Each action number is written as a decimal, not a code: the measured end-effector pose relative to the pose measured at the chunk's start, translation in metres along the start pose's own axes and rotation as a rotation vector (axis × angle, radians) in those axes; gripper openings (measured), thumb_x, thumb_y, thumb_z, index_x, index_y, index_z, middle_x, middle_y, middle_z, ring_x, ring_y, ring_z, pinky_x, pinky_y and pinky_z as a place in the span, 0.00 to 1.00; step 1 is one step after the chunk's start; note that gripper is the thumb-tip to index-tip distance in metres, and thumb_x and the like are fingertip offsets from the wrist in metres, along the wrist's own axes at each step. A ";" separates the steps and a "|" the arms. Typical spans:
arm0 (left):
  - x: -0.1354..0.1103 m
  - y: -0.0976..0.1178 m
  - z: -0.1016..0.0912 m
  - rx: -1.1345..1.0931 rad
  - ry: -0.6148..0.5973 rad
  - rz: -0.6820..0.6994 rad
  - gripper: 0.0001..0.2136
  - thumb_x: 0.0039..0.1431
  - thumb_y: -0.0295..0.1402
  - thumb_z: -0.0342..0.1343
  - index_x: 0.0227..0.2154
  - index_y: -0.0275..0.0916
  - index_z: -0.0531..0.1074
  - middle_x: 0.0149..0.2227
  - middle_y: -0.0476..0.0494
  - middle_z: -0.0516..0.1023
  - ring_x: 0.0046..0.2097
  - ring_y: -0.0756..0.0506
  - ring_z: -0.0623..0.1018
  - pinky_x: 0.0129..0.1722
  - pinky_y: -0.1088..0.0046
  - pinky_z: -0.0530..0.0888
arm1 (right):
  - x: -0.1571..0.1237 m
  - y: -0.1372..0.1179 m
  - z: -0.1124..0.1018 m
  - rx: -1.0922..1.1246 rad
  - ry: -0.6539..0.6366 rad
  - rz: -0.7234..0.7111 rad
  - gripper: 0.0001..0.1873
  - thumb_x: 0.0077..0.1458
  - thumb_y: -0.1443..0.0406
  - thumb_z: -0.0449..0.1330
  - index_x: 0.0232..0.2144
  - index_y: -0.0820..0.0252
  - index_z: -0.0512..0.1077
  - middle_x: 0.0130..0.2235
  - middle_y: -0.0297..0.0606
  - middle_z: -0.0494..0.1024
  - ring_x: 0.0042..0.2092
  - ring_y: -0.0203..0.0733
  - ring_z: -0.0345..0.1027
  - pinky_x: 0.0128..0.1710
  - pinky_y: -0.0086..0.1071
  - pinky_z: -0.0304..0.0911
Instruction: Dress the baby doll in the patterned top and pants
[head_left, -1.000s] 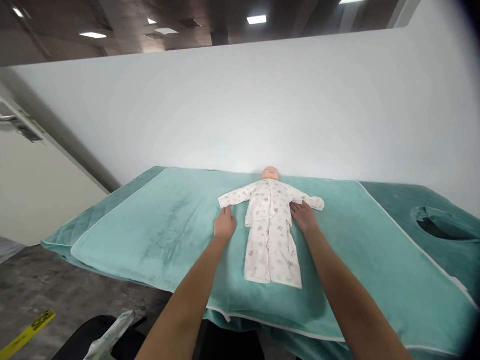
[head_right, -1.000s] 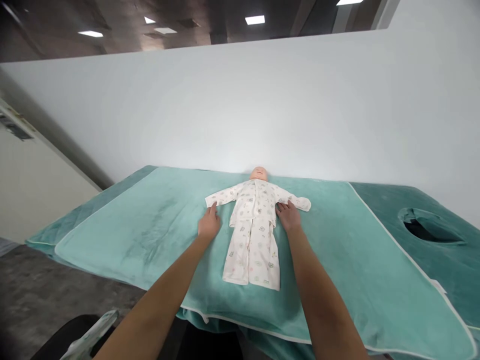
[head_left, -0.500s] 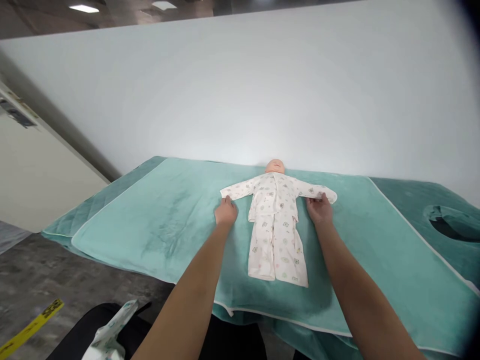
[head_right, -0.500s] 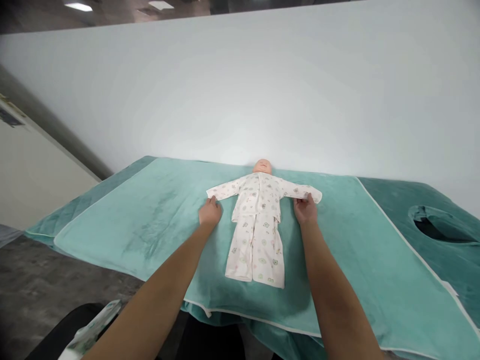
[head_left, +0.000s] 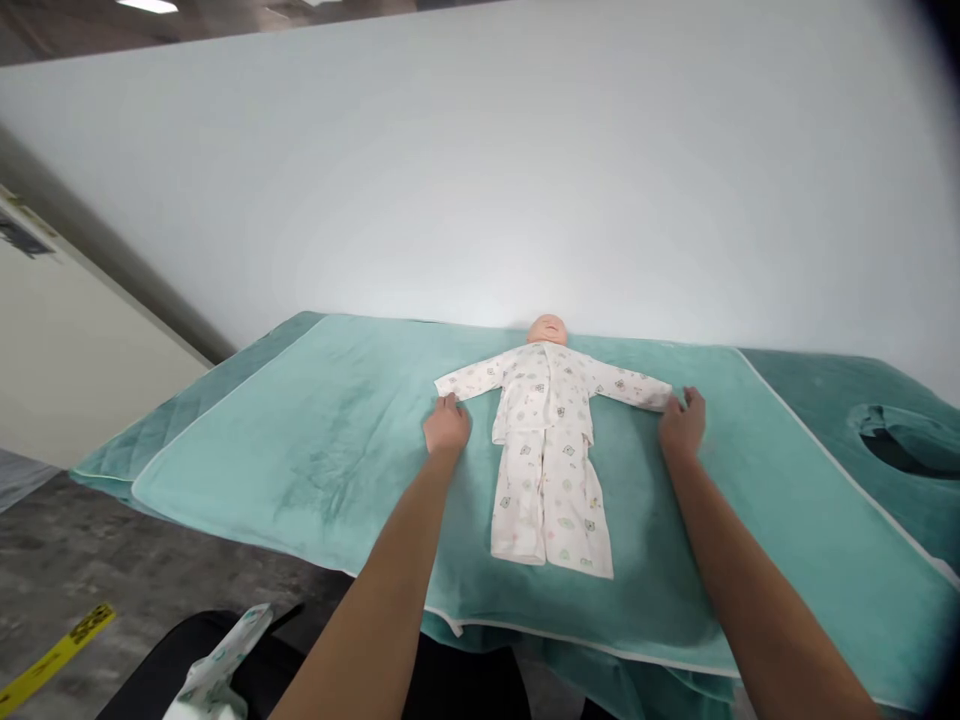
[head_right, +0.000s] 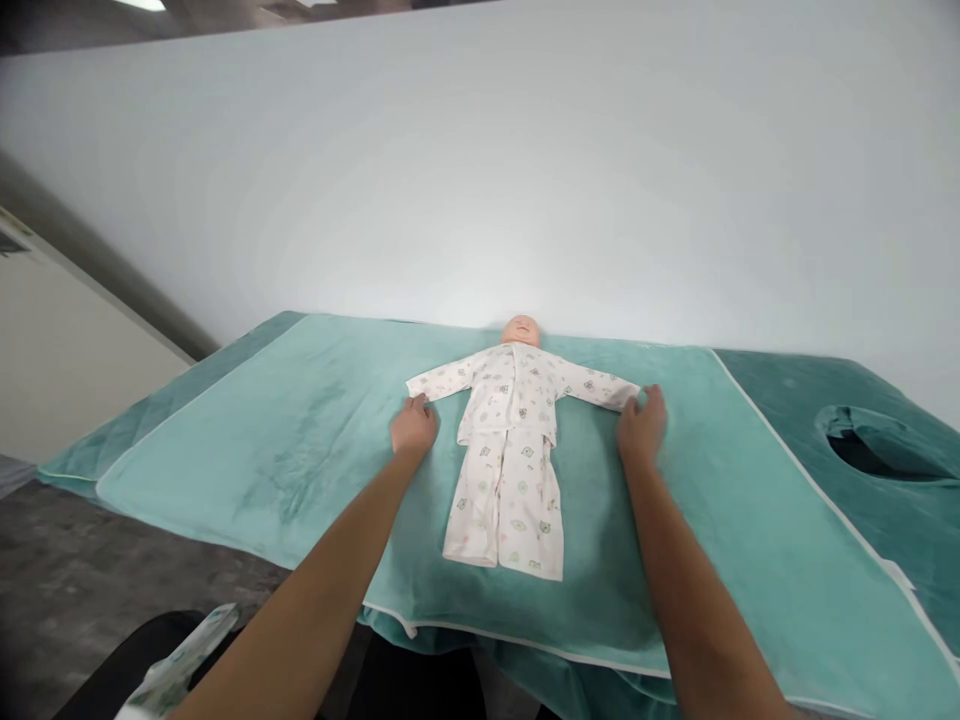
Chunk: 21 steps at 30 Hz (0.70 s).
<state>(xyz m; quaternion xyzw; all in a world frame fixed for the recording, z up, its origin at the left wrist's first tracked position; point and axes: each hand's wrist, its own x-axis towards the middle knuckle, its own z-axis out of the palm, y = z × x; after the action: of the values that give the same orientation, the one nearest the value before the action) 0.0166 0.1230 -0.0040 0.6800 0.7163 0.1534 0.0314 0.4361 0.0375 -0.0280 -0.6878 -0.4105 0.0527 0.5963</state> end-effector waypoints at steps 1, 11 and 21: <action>0.001 0.000 0.002 0.012 0.003 0.001 0.22 0.67 0.32 0.42 0.61 0.38 0.64 0.59 0.32 0.70 0.46 0.40 0.79 0.40 0.66 0.73 | -0.006 -0.008 0.003 -0.120 -0.032 -0.040 0.24 0.63 0.58 0.48 0.56 0.62 0.65 0.66 0.53 0.62 0.69 0.53 0.49 0.67 0.55 0.46; -0.010 0.009 -0.007 0.061 0.038 -0.012 0.18 0.67 0.30 0.42 0.54 0.34 0.68 0.51 0.30 0.72 0.44 0.39 0.79 0.39 0.65 0.73 | -0.031 -0.024 0.017 -0.717 -0.272 -0.011 0.38 0.63 0.55 0.48 0.67 0.74 0.52 0.70 0.60 0.53 0.71 0.57 0.41 0.69 0.54 0.36; -0.029 0.008 -0.016 0.075 0.084 -0.031 0.20 0.66 0.29 0.40 0.56 0.26 0.67 0.51 0.24 0.71 0.50 0.33 0.75 0.46 0.58 0.71 | -0.050 -0.014 0.005 -0.813 -0.282 0.036 0.39 0.65 0.53 0.44 0.68 0.78 0.50 0.70 0.62 0.49 0.71 0.56 0.40 0.69 0.52 0.36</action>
<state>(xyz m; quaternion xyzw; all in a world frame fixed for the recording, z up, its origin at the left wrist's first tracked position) 0.0223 0.0924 0.0084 0.6625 0.7327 0.1542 -0.0221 0.3931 0.0094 -0.0379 -0.8600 -0.4633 -0.0096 0.2137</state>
